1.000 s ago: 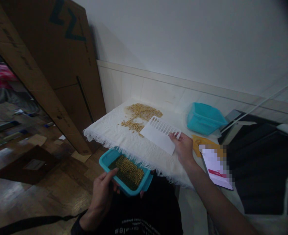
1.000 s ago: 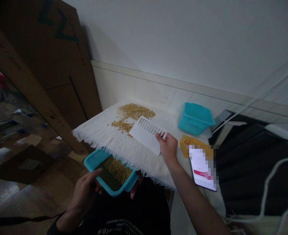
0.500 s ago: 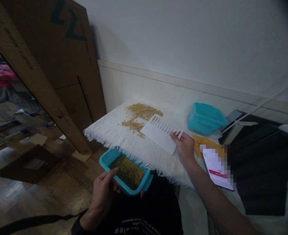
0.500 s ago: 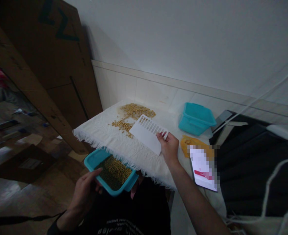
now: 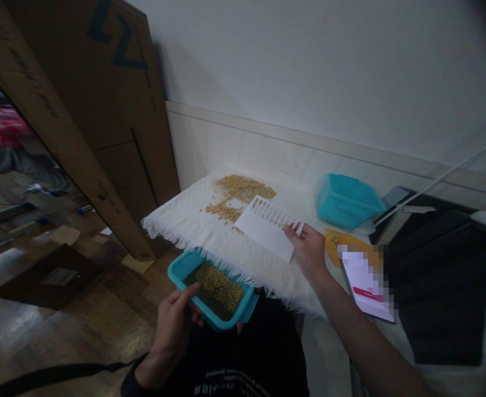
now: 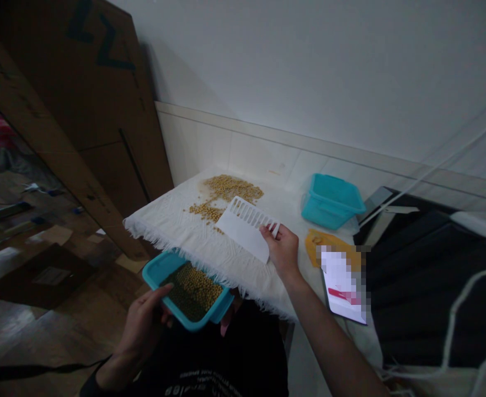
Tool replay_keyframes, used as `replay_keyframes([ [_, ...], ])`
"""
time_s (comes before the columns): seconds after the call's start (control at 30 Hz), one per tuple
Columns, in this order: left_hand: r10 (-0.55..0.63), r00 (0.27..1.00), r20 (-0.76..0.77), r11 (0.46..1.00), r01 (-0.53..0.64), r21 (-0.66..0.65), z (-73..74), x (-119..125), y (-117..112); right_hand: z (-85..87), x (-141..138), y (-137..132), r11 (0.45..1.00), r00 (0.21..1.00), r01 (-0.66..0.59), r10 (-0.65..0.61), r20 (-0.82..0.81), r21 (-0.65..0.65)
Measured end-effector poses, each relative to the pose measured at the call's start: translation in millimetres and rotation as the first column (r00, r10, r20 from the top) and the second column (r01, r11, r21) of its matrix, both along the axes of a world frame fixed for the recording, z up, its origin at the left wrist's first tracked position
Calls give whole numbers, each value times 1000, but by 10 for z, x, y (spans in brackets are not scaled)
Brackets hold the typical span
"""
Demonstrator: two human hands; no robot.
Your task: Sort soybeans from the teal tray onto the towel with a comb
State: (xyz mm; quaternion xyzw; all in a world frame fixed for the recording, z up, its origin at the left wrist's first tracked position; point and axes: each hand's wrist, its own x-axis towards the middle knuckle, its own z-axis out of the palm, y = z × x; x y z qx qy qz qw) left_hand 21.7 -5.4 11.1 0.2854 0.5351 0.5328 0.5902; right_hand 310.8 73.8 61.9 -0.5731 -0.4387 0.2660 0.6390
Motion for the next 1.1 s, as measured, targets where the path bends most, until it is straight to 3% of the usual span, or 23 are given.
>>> replay_keyframes([
  [0.27, -15, 1000, 0, 1000, 15, 1, -12, -5, -3, 24, -25, -12, 1000, 998, -26, 27, 51, -9],
  [0.57, 8, 1000, 17, 1000, -8, -9, 64, 5, -3, -2, -11, -11, 999, 999, -42, 42, -15, -8],
  [1.1, 28, 999, 22, 1000, -28, 9, 11, -31, 16, 38, -42, -37, 996, 994, -76, 73, -84, -39],
])
